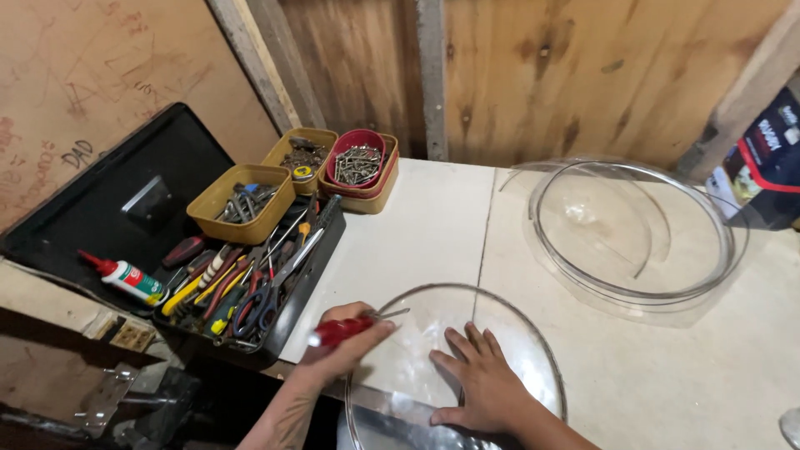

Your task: Adjusting the metal tension hoop on a drum head using a screwdriver at a repair bench

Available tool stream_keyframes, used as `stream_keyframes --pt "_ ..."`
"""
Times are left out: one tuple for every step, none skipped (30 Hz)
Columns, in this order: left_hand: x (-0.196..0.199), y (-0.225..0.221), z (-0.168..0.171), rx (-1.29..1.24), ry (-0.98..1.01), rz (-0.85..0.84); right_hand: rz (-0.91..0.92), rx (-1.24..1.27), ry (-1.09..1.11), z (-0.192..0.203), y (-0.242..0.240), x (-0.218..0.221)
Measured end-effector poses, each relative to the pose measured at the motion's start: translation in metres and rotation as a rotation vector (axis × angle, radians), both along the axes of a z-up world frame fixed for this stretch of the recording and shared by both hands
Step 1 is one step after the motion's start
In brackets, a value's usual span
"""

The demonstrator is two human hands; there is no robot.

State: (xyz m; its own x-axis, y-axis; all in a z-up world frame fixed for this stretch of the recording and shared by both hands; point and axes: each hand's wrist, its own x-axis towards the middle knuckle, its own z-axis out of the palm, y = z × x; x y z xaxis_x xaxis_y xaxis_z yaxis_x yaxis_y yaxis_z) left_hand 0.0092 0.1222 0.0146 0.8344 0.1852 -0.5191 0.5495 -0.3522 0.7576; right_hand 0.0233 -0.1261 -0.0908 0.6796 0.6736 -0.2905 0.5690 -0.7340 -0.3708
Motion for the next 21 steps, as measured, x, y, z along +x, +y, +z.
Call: stream_keyframes --pt "0.003 0.004 -0.016 0.068 -0.199 -0.122 -0.012 0.054 -0.012 -0.002 0.002 0.000" --pt "0.005 0.007 -0.033 0.137 -0.398 -0.241 -0.025 0.108 -0.025 -0.003 0.004 -0.001" --pt "0.022 0.004 -0.040 0.137 -0.394 -0.240 -0.024 0.109 -0.020 -0.023 0.009 0.004" --pt "0.038 0.002 -0.048 0.496 -0.188 -0.497 -0.052 0.277 -0.243 -0.043 0.013 0.009" --pt "0.056 -0.002 -0.055 0.852 0.031 -0.749 -0.082 0.447 -0.469 -0.062 0.017 0.014" --pt "0.055 0.001 -0.072 0.853 0.033 -0.751 -0.084 0.449 -0.468 -0.064 0.023 0.019" --pt "0.055 0.004 -0.089 0.812 -0.294 -0.766 -0.129 0.361 -0.429 -0.065 0.029 0.023" --pt "0.054 0.007 -0.106 0.756 -0.620 -0.767 -0.174 0.274 -0.390 -0.067 0.035 0.028" --pt "0.057 0.006 -0.107 0.755 -0.617 -0.770 -0.176 0.274 -0.388 -0.055 0.036 0.026" --pt "0.060 0.005 -0.107 0.758 -0.812 -0.821 -0.175 0.161 -0.293 -0.043 0.037 0.024" --pt "0.063 0.003 -0.108 0.753 -1.009 -0.869 -0.172 0.047 -0.198 -0.031 0.038 0.022" --pt "0.066 0.003 -0.111 0.751 -1.008 -0.872 -0.175 0.047 -0.196 -0.029 0.040 0.022" --pt "0.069 0.001 -0.114 0.829 -0.975 -0.929 -0.171 0.033 -0.189 -0.026 0.039 0.021" --pt "0.072 0.000 -0.117 0.906 -0.941 -0.985 -0.168 0.019 -0.182 -0.023 0.039 0.021" --pt "0.075 -0.001 -0.118 0.907 -0.943 -0.983 -0.167 0.018 -0.185 -0.023 0.039 0.021" --pt "0.077 -0.002 -0.120 0.925 -0.921 -1.005 -0.166 0.013 -0.190 -0.022 0.039 0.021" --pt "0.079 -0.002 -0.122 0.943 -0.898 -1.028 -0.167 0.009 -0.192 -0.023 0.039 0.021" --pt "0.080 -0.003 -0.120 0.944 -0.899 -1.028 -0.167 0.009 -0.193 -0.026 0.039 0.022" --pt "0.080 -0.003 -0.119 0.947 -0.874 -1.038 -0.168 0.022 -0.211 -0.029 0.040 0.022" --pt "0.081 -0.003 -0.118 0.950 -0.850 -1.047 -0.169 0.034 -0.230 -0.033 0.040 0.022" --pt "0.080 -0.003 -0.114 0.948 -0.848 -1.049 -0.169 0.034 -0.227 -0.033 0.040 0.022"
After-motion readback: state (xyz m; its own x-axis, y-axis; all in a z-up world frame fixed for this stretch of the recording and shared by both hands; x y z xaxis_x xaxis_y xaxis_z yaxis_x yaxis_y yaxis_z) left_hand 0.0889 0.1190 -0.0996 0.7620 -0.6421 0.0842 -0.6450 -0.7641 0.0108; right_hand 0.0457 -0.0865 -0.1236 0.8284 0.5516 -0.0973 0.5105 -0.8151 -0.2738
